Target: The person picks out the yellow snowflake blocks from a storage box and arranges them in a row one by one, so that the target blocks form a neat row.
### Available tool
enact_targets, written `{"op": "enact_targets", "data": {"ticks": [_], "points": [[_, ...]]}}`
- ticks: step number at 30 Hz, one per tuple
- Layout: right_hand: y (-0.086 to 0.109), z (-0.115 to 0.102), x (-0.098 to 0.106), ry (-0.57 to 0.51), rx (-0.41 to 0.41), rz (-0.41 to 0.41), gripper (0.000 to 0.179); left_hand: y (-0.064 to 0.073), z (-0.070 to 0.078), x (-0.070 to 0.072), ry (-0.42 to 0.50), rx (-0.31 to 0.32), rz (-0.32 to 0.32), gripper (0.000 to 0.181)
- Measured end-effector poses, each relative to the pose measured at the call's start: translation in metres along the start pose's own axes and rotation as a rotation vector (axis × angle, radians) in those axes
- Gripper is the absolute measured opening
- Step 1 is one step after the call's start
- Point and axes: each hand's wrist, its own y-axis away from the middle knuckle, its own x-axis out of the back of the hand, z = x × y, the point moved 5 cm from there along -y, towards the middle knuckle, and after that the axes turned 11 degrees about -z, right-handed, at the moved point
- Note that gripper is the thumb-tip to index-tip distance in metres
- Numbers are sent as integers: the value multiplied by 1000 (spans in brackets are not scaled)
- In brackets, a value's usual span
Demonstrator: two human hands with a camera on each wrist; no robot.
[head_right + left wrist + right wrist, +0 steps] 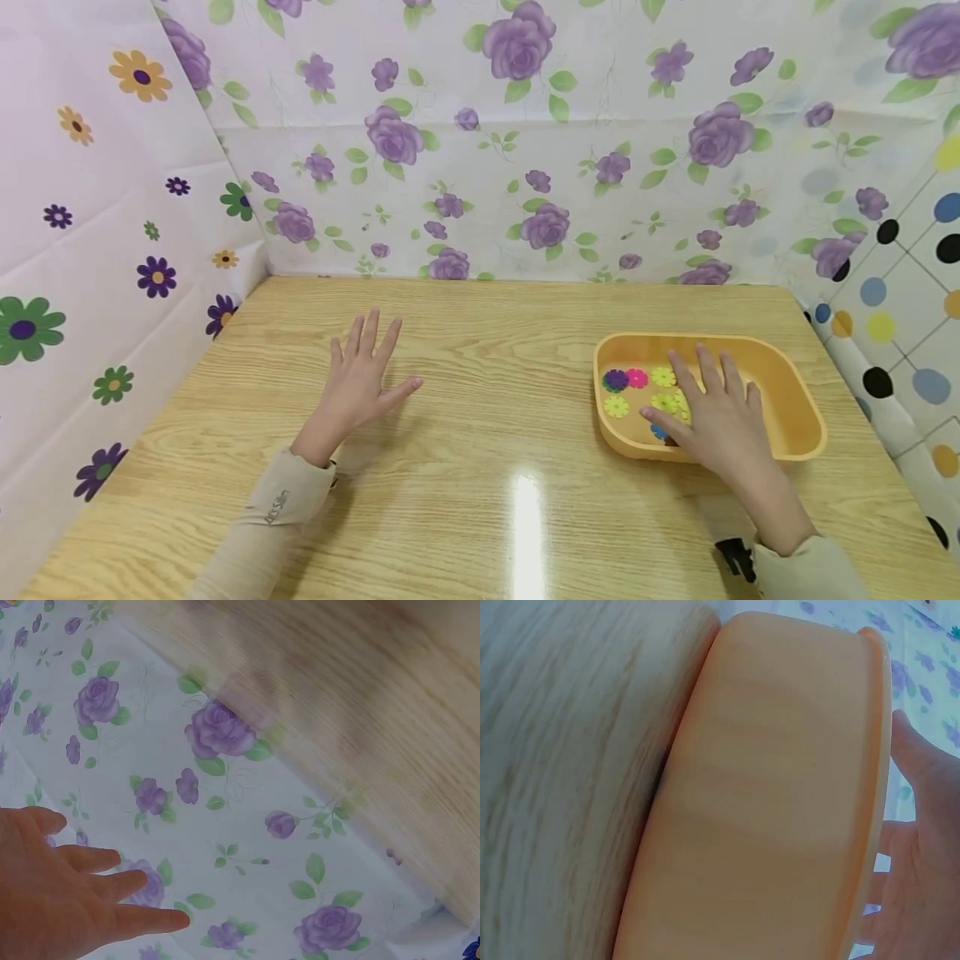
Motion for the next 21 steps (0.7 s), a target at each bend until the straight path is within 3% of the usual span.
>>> {"op": "enact_targets", "data": {"ticks": [15,21], "points": [[8,24,7,-38,11,33,83,-5,18,3,36,-94,48,89],[14,38,12,-72,-8,55,77,-9,30,5,97,-181,92,86]]}}
